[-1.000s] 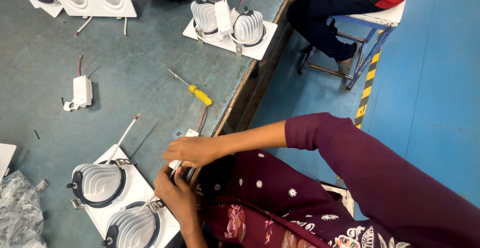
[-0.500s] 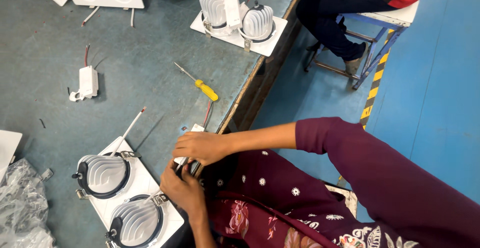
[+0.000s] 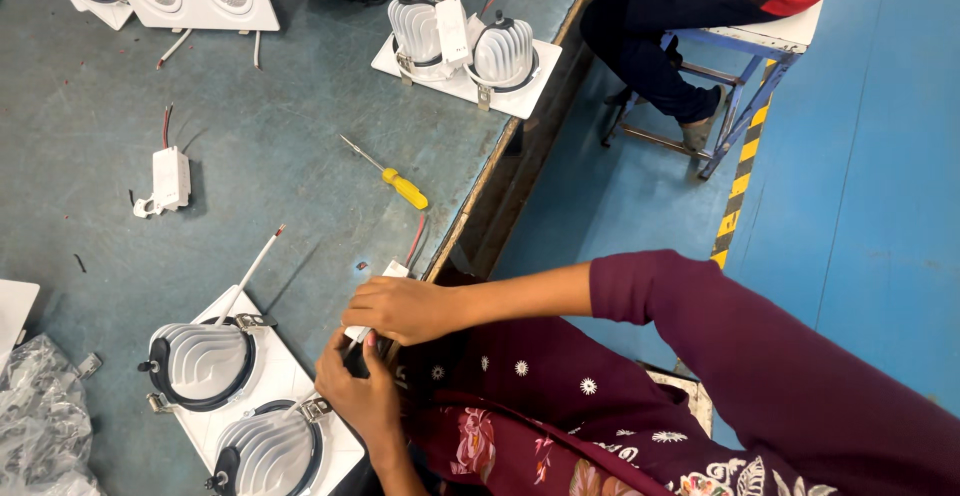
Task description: The person connects electrical wires to an LED driver and secures them with a screwdriver before attaching the assembly to a light fixture at a factory workbench.
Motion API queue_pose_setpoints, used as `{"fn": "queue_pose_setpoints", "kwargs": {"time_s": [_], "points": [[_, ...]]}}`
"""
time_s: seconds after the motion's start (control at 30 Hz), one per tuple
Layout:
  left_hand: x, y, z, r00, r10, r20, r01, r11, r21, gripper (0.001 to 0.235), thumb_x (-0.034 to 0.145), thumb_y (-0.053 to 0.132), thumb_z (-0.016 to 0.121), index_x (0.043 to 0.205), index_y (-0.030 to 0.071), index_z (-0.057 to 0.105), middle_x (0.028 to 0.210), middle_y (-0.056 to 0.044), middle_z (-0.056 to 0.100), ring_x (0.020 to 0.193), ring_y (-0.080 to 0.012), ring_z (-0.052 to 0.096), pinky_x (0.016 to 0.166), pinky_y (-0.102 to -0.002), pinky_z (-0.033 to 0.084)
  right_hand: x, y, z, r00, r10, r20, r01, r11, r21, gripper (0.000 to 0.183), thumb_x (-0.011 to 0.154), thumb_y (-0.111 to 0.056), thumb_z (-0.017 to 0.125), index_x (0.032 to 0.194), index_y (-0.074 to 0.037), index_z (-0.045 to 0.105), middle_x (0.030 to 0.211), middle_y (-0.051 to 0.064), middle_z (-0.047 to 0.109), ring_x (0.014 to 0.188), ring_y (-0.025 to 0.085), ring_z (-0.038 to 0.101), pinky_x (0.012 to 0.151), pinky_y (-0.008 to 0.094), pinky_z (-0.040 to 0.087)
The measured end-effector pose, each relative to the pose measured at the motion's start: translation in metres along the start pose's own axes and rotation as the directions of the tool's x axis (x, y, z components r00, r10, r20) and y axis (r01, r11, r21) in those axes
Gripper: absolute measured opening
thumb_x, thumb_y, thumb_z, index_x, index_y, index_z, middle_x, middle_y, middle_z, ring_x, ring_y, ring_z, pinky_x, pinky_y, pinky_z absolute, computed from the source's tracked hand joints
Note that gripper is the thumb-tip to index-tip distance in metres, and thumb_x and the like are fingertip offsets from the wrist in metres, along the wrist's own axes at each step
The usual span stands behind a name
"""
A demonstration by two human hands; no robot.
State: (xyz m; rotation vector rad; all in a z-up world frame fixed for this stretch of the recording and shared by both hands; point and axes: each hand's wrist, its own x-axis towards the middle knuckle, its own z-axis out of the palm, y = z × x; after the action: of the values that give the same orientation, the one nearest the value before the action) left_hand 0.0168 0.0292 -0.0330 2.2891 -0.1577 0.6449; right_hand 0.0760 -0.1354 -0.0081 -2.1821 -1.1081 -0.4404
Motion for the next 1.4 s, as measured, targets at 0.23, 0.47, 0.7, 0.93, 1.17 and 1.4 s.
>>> {"fn": "queue_pose_setpoints", "kwargs": {"time_s": [0.23, 0.47, 0.7, 0.93, 1.17, 1.4], "points": [[0.001, 0.002, 0.003, 0.999, -0.048, -0.014, 0.049, 0.998, 0.043, 0.027, 0.096, 0.016, 0.072, 0.116, -0.001, 0.065, 0.108, -0.017, 0.067, 0.104, -0.0378, 0.059, 0.093, -0.048, 0.042, 0.003, 0.002, 0.002, 1.000, 0.026, -0.014, -0.026, 1.000, 0.013, 0.031, 0.079, -0.005, 0.071, 0.108, -0.005, 0.061, 0.102, 0.011, 0.066, 0.107, 0.032, 0.063, 0.097, 0.044, 0.048], [0.001, 0.002, 0.004, 0.996, -0.087, -0.012, 0.088, 0.995, 0.053, 0.026, 0.093, 0.013, 0.071, 0.114, -0.001, 0.064, 0.104, -0.017, 0.066, 0.100, -0.0382, 0.059, 0.091, -0.048, 0.041, 0.008, -0.003, 0.005, 0.997, 0.077, -0.017, -0.076, 0.997, 0.032, 0.031, 0.075, -0.006, 0.071, 0.105, -0.005, 0.061, 0.099, 0.011, 0.067, 0.104, 0.032, 0.063, 0.095, 0.043, 0.048], [-0.007, -0.002, 0.014, 0.992, -0.096, -0.080, 0.091, 0.994, -0.062, 0.027, 0.095, 0.019, 0.071, 0.114, 0.001, 0.065, 0.108, -0.016, 0.066, 0.102, -0.0361, 0.060, 0.092, -0.046, 0.043, -0.021, -0.050, 0.005, 0.932, 0.201, -0.303, -0.221, 0.975, -0.033, 0.052, 0.084, 0.000, 0.068, 0.135, -0.010, 0.061, 0.155, 0.018, 0.051, 0.146, 0.037, 0.047, 0.121, 0.044, 0.040], [-0.013, 0.008, 0.020, 0.943, -0.292, -0.161, 0.230, 0.919, -0.322, 0.030, 0.089, 0.014, 0.073, 0.115, 0.002, 0.066, 0.111, -0.014, 0.066, 0.104, -0.0304, 0.059, 0.094, -0.040, 0.045, -0.036, -0.103, 0.021, 0.773, 0.587, -0.240, -0.300, 0.672, 0.677, 0.070, 0.100, -0.010, 0.066, 0.159, -0.004, 0.029, 0.165, 0.023, 0.026, 0.153, 0.036, 0.034, 0.121, 0.043, 0.038], [-0.015, 0.057, -0.019, 0.916, -0.119, -0.382, 0.005, 0.958, -0.286, 0.035, 0.099, -0.002, 0.066, 0.133, -0.001, 0.059, 0.132, -0.018, 0.064, 0.118, -0.0316, 0.063, 0.106, -0.039, 0.050, 0.016, -0.100, 0.010, 0.826, 0.536, -0.175, -0.122, 0.473, 0.873, 0.066, 0.097, 0.005, 0.062, 0.155, 0.002, 0.030, 0.152, 0.019, 0.042, 0.136, 0.025, 0.051, 0.111, 0.036, 0.050], [-0.008, 0.068, -0.070, 0.936, -0.114, -0.333, 0.051, 0.980, -0.192, 0.056, 0.094, -0.003, 0.063, 0.148, -0.003, 0.047, 0.149, -0.022, 0.050, 0.139, -0.0394, 0.052, 0.115, -0.044, 0.044, 0.079, -0.063, 0.029, 0.959, 0.283, -0.029, -0.082, 0.375, 0.924, 0.049, 0.095, 0.006, 0.059, 0.144, 0.005, 0.051, 0.137, 0.012, 0.062, 0.122, 0.016, 0.062, 0.103, 0.030, 0.052]]}}
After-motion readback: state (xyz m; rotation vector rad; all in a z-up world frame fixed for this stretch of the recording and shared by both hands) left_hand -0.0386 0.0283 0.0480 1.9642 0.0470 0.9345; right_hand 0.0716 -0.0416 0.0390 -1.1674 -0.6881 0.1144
